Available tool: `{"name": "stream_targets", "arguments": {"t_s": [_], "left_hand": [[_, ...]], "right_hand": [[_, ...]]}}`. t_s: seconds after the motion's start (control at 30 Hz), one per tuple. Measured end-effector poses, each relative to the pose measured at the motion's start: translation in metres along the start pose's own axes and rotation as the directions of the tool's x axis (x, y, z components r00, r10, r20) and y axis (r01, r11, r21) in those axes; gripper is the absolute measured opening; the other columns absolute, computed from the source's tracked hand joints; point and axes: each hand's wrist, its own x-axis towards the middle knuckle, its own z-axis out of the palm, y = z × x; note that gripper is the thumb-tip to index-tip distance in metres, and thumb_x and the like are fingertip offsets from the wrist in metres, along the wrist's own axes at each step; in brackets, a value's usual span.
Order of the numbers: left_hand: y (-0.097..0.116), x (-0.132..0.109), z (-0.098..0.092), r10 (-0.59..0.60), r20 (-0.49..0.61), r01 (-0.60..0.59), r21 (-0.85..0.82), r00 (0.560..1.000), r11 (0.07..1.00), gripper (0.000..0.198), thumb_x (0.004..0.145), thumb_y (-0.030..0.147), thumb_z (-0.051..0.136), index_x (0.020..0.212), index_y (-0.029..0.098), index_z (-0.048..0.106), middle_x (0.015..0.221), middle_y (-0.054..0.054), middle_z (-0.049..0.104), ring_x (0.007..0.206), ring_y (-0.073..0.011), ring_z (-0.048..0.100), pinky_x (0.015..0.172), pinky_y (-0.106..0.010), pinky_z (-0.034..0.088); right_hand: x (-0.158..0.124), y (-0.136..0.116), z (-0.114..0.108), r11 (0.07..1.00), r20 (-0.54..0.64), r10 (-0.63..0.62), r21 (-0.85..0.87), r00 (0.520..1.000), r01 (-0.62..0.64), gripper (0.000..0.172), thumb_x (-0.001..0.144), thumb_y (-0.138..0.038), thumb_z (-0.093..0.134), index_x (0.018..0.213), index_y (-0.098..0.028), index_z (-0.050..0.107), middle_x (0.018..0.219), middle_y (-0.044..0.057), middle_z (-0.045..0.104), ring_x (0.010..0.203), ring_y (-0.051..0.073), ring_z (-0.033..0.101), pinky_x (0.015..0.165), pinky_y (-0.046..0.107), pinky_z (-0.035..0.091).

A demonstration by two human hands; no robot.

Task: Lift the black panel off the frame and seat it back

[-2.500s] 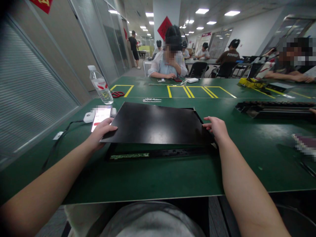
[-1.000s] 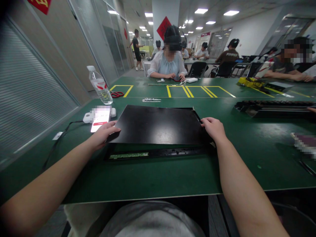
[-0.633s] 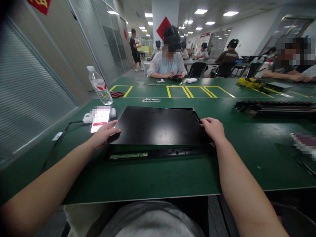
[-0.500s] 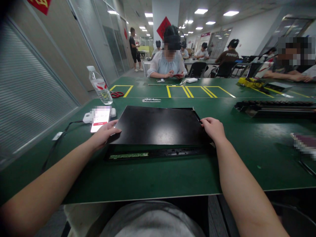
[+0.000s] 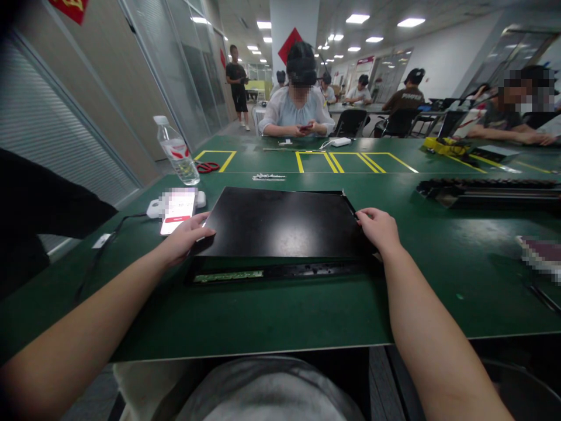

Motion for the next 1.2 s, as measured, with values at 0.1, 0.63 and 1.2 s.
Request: {"name": "stream_targets", "arguments": {"t_s": [0.1, 0.63, 1.2], "left_hand": [[0.0027, -0.0019, 0.0026, 0.003, -0.005, -0.003, -0.001, 1.000, 1.000, 0.062, 0.067, 0.012, 0.082, 0.127, 0.018, 0.068, 0.086, -0.004, 0.083, 0.084, -0.0288, 0.082, 0.081, -0.040, 0.064], [-0.0055, 0.0033, -0.0039, 0.010, 0.032, -0.010, 0.000, 0.999, 1.000, 0.074, 0.062, 0.018, 0.087, 0.132, 0.015, 0.064, 0.088, -0.006, 0.083, 0.087, -0.0290, 0.081, 0.078, -0.036, 0.062], [-0.0032, 0.0010, 0.0012, 0.001, -0.031, 0.000, 0.022, 1.000, 1.000, 0.059, 0.062, 0.018, 0.082, 0.118, 0.018, 0.064, 0.085, -0.002, 0.081, 0.088, -0.0298, 0.081, 0.077, -0.038, 0.061]], "right_hand": [[-0.0006, -0.0008, -0.0001, 1.000, -0.004, -0.013, -0.013, 1.000, 0.013, 0.023, 0.087, -0.040, 0.067, 0.095, -0.025, 0.083, 0.085, 0.007, 0.082, 0.088, 0.029, 0.075, 0.083, 0.039, 0.056], [0.0003, -0.0017, -0.0015, 0.999, 0.001, -0.018, -0.043, 1.000, 0.018, 0.020, 0.086, -0.038, 0.069, 0.090, -0.025, 0.083, 0.085, 0.008, 0.082, 0.085, 0.029, 0.074, 0.084, 0.042, 0.057], [-0.0001, -0.0022, -0.0013, 0.994, -0.007, -0.026, -0.103, 1.000, 0.025, 0.023, 0.083, -0.037, 0.067, 0.087, -0.024, 0.085, 0.087, 0.009, 0.082, 0.092, 0.030, 0.075, 0.085, 0.041, 0.057]]}}
